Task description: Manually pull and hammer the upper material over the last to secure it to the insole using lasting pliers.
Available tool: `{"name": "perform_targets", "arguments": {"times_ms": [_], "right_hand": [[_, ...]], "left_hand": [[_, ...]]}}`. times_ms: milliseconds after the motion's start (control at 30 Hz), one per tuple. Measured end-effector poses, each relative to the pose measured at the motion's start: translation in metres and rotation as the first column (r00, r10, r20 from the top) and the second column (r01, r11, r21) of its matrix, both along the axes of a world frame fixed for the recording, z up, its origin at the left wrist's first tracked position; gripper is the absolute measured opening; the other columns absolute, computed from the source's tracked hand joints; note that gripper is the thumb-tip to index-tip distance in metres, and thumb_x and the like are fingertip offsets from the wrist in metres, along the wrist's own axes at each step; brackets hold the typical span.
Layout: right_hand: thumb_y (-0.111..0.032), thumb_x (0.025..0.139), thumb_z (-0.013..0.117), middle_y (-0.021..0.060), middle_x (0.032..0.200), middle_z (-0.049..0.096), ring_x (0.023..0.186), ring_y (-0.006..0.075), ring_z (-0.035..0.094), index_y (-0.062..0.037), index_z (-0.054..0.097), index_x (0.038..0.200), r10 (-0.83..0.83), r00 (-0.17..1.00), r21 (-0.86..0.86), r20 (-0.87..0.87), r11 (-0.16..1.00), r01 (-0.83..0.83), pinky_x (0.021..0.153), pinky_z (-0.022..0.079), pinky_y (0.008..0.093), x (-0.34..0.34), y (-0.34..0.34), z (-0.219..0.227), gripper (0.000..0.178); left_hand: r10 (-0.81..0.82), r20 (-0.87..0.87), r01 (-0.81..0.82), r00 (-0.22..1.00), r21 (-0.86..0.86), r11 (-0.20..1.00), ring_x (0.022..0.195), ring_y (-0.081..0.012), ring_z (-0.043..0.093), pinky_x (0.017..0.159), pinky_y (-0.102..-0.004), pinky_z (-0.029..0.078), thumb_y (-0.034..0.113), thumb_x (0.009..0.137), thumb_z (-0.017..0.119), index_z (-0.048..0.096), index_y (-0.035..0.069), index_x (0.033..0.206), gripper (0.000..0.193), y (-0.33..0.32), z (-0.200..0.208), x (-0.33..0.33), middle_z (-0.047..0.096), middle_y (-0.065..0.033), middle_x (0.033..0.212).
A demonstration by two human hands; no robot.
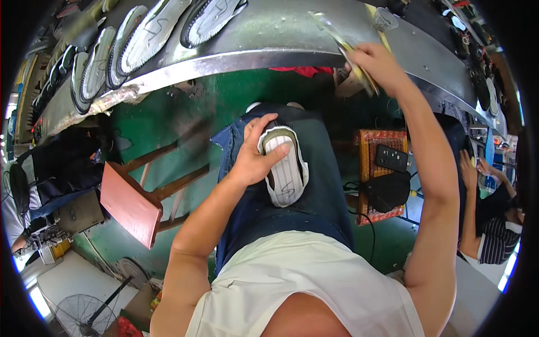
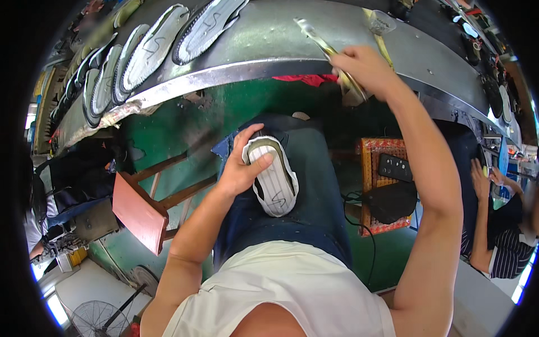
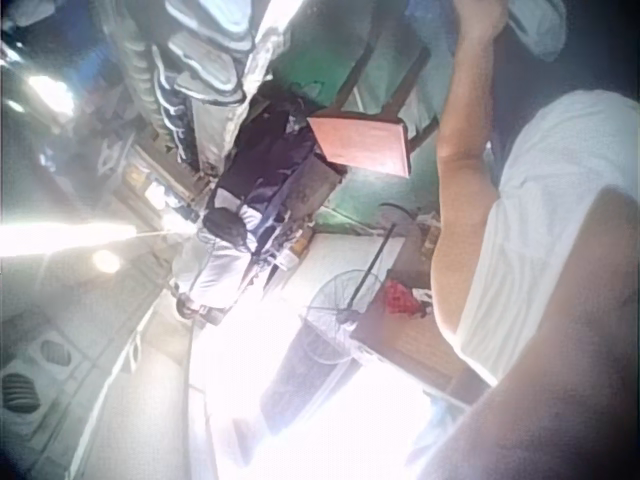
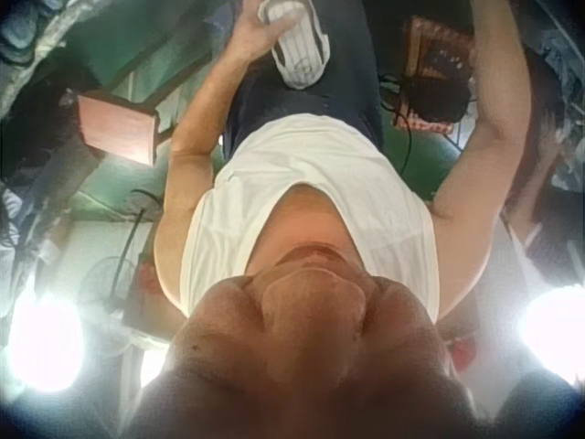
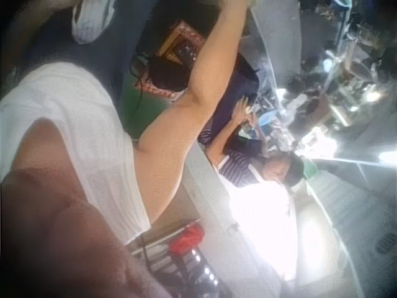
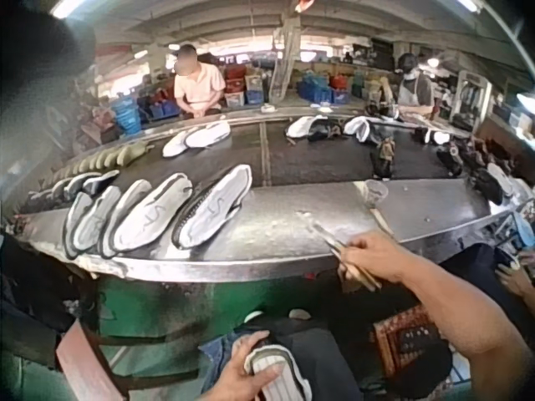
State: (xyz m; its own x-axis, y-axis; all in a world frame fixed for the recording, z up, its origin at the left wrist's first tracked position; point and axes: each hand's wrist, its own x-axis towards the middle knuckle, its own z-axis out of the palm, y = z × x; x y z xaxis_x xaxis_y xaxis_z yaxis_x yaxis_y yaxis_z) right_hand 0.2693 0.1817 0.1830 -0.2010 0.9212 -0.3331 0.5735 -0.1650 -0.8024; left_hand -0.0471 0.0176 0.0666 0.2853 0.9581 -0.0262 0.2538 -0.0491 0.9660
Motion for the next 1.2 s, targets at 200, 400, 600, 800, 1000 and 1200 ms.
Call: {"name": "perform_targets", "arguments": {"times_ms": [200,400,600,800,1000,1200], "right_hand": [[-0.021,0.101,0.059,0.0106,0.099,0.072,0.081,0.0137,0.067,0.0036,0.061,0.122,-0.016,0.902,-0.416,-0.431,0.891,-0.182,0.073,0.054,0.0302,-0.033,-0.187,-0.023,0.032],[-0.025,0.104,0.057,0.0128,0.113,0.068,0.088,0.0148,0.066,0.0022,0.058,0.126,-0.218,0.813,-0.63,-0.54,0.745,-0.219,0.077,0.055,0.0311,-0.058,-0.197,-0.036,0.036],[-0.026,0.105,0.056,0.0067,0.091,0.064,0.073,0.0136,0.062,-0.0023,0.06,0.109,-0.299,0.808,-0.758,-0.507,0.602,-0.253,0.065,0.056,0.0305,-0.048,-0.174,-0.041,0.024],[-0.023,0.099,0.063,0.0176,0.076,0.067,0.07,0.0352,0.067,0.0026,0.063,0.102,0.166,0.984,0.144,-0.071,0.977,-0.154,0.068,0.052,0.0424,-0.058,-0.198,-0.128,0.026],[-0.024,0.097,0.065,0.0225,0.085,0.067,0.082,0.0418,0.067,0.0031,0.061,0.104,0.103,0.992,0.141,0.071,0.984,-0.112,0.073,0.051,0.0475,-0.061,-0.216,-0.097,0.028],[-0.023,0.099,0.061,0.021,0.086,0.066,0.081,0.0378,0.067,0.0023,0.059,0.105,0.286,0.955,-0.165,0.083,0.949,-0.27,0.073,0.051,0.0439,-0.044,-0.195,-0.064,0.027]], "left_hand": [[-0.053,0.337,0.167,0.94,-0.317,0.934,0.132,-0.0228,0.045,0.111,-0.0369,0.038,0.039,0.104,0.056,0.033,0.015,0.154,0.061,0.009,-0.015,-0.008,0.044,-0.0119,0.148],[-0.198,0.127,0.224,0.972,-0.238,0.945,0.123,-0.0167,0.053,0.108,-0.0329,0.039,0.035,0.106,0.053,0.031,0.01,0.156,0.06,0.017,-0.002,-0.006,0.061,-0.0064,0.131],[-0.065,0.143,0.096,0.988,-0.224,0.97,0.117,-0.015,0.056,0.102,-0.0306,0.044,0.022,0.103,0.062,0.046,0.008,0.148,0.05,0.016,-0.015,-0.001,0.064,-0.0063,0.125],[-0.031,0.267,0.064,0.963,-0.117,0.991,0.122,-0.0141,0.053,0.105,-0.0302,0.042,0.011,0.098,0.066,0.053,0.009,0.141,0.045,0.023,-0.029,0.002,0.056,-0.0079,0.139],[-0.067,0.379,0.151,0.923,-0.199,0.968,0.122,-0.0134,0.053,0.104,-0.0298,0.042,0.008,0.097,0.067,0.054,0.009,0.141,0.046,0.024,-0.024,-0.001,0.055,-0.0079,0.139],[0.049,0.299,0.061,0.953,-0.349,0.935,0.113,-0.0108,0.057,0.099,-0.0276,0.045,0.007,0.096,0.067,0.054,0.005,0.141,0.047,0.028,-0.019,0.011,0.062,-0.0036,0.124]]}}
